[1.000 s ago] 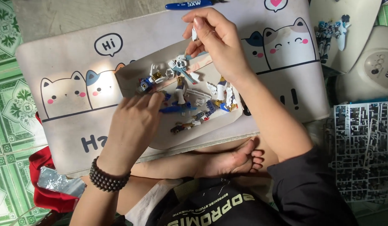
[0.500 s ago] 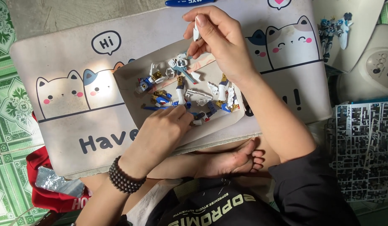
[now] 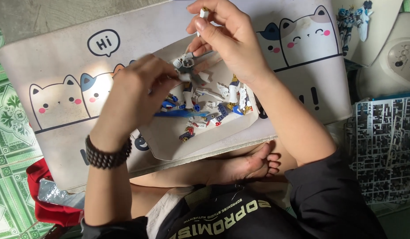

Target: The person assembles a small model kit by hand, picking up small white, blue, and gold plastic parts from a tray and snapping them together. The person works on the lap while sitting on the floor, handling multiple small components and joining them into a larger assembly.

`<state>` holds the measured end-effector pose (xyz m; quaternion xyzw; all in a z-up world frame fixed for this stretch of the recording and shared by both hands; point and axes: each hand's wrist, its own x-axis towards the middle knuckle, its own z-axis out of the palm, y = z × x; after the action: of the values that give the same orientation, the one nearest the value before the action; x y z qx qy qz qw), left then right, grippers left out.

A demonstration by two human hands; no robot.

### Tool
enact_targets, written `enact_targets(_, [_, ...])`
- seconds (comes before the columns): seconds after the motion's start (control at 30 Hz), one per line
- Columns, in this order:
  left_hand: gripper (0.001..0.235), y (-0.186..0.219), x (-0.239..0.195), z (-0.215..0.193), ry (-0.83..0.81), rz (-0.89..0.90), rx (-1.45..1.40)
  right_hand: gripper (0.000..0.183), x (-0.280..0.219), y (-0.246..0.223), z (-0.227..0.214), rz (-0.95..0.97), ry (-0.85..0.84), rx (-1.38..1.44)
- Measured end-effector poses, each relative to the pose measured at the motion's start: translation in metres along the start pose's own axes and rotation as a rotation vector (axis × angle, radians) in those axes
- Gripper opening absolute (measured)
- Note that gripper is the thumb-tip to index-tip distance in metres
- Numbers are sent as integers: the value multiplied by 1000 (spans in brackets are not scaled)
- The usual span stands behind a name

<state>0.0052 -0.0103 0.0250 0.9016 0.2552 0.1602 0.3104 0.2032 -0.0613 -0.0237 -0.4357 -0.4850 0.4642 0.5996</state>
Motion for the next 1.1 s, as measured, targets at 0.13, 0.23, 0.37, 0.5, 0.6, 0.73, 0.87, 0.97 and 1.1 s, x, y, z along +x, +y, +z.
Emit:
enact_targets(0.13, [13, -8, 6, 3, 66, -4, -140, 9, 2, -2, 0, -69, -67, -75])
enact_targets(0.23, [16, -12, 4, 10, 187, 55, -211, 6, 0, -3, 2, 61, -100, -39])
enact_targets(0.37, [14, -16, -4, 13, 199, -76, -419, 9, 0, -5, 3, -2, -226, -131])
enact_targets(0.5, [21, -15, -4, 11, 170, -24, -357, 15, 0, -8, 6, -67, -280, -179])
enact_targets(0.6, [43, -17, -4, 6, 56, 25, -315, 18, -1, 0, 4, -35, -211, -70])
enact_targets(0.73, [38, -8, 1, 7, -135, 184, -198, 20, -2, 0, 2, -8, -33, -59])
enact_targets(0.87, [28, 7, -6, 21, -207, 190, 118, 15, -1, 2, 3, -105, 29, -49])
enact_targets(0.97, [24, 15, -14, 37, -279, 214, 210, 16, 0, 4, 1, -117, 46, -32])
enact_targets(1.1, [24, 15, -17, 36, -286, 193, 305, 17, 0, 5, 0, -136, -5, -43])
